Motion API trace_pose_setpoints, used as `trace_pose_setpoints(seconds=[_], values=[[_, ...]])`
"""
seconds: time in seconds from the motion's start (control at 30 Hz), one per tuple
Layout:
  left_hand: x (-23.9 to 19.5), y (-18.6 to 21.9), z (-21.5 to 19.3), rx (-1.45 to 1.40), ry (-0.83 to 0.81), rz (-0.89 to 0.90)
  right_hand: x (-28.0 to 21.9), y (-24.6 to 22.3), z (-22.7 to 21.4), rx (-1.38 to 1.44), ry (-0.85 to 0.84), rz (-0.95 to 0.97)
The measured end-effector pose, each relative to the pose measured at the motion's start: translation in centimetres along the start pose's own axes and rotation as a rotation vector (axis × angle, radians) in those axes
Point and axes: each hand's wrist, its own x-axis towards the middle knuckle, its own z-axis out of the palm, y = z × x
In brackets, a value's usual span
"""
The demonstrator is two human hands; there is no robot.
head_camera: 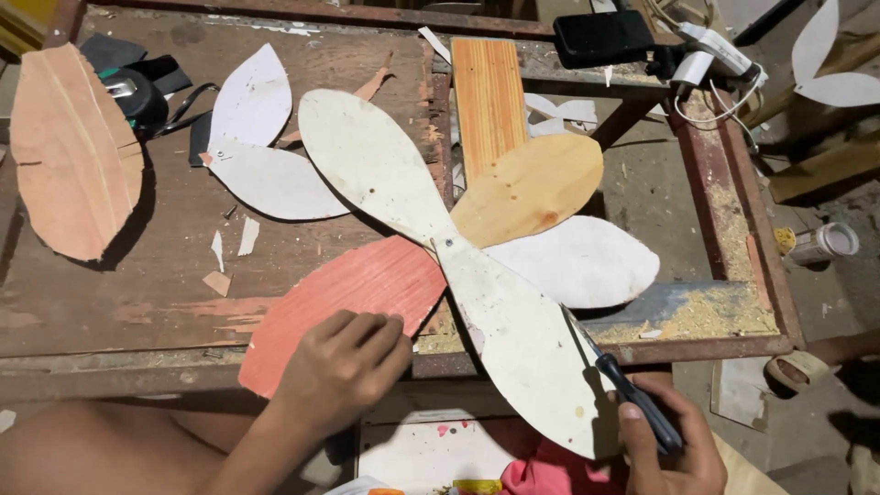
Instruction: Assembling wooden petal-shaped pieces into a flower structure using a screwdriver.
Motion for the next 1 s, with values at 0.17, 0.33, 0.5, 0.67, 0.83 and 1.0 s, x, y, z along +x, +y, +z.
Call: trace_pose_setpoints(seconds=[0.17, 0.33, 0.5, 0.67, 0.83, 1.0], values=[[-0.1, 3.5, -0.6, -0.186, -0.008, 0.046, 0.6, -1.7, 0.2, 0.056, 0.046, -0.101], [-0.4, 5.1, 0.0, -0.249, -0.065, 0.06, 2.6, -5.2, 1.0, 0.081, -0.038, -0.055], [0.0, 4.2, -0.3, -0.404, -0.128, 0.026, 4.1, -4.6, 1.7, 0.02, -0.141, -0.102], [0.9, 3.4, -0.7, -0.551, -0.098, -0.075, 4.2, -4.8, 2.9, 0.057, -0.178, -0.101], [0.8, 2.6, -0.3, -0.364, -0.086, -0.277, 4.5, -5.8, 2.7, -0.041, -0.207, -0.168], [-0.4, 2.7, 1.2, -0.19, -0.197, -0.429, 5.7, -6.6, 2.1, -0.305, -0.201, -0.327]])
